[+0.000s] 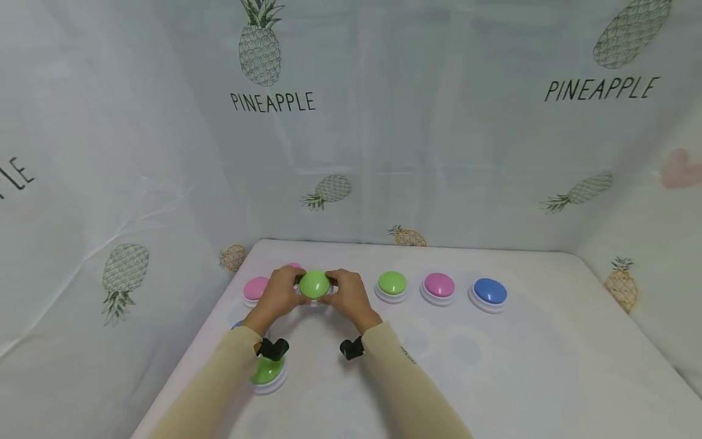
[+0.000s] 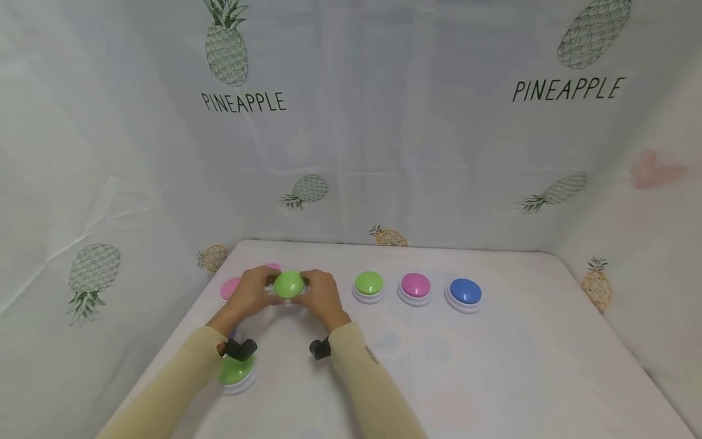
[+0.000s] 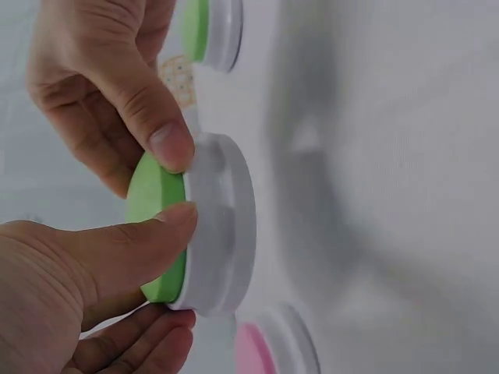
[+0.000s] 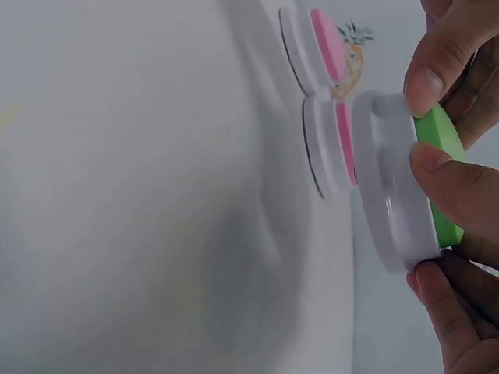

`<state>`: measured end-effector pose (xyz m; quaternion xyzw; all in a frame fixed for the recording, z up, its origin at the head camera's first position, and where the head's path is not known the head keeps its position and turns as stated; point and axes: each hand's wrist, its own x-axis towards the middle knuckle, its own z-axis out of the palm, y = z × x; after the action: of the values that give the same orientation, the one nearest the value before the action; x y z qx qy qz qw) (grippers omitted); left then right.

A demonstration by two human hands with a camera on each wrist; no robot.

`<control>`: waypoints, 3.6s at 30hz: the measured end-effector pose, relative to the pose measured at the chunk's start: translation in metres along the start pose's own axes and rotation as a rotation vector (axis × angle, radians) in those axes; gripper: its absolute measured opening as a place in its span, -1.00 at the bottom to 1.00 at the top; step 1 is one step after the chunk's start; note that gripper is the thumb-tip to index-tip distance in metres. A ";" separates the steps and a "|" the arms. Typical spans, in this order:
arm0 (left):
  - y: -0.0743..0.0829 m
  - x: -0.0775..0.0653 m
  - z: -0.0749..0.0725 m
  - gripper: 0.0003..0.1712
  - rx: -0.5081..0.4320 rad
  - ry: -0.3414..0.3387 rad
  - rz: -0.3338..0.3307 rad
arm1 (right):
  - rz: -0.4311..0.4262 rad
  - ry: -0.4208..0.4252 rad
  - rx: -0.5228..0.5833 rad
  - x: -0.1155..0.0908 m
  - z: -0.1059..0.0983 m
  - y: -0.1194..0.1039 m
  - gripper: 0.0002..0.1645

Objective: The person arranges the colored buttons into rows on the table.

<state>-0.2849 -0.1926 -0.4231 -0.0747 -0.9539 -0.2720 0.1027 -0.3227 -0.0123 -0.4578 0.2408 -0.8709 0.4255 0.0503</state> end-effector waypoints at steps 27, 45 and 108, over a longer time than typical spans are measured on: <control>0.102 0.058 0.061 -0.22 -0.206 -0.005 0.054 | 0.098 0.161 0.025 -0.023 -0.124 0.055 -0.29; 0.178 0.089 0.122 -0.25 -0.338 -0.079 0.146 | 0.200 0.265 -0.032 -0.065 -0.202 0.103 -0.28; 0.343 0.104 0.267 -0.31 -0.409 -0.351 0.318 | 0.468 0.554 -0.148 -0.187 -0.314 0.214 -0.22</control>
<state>-0.3591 0.2480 -0.4476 -0.2879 -0.8589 -0.4216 -0.0396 -0.2942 0.4102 -0.4675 -0.0934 -0.8842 0.4103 0.2028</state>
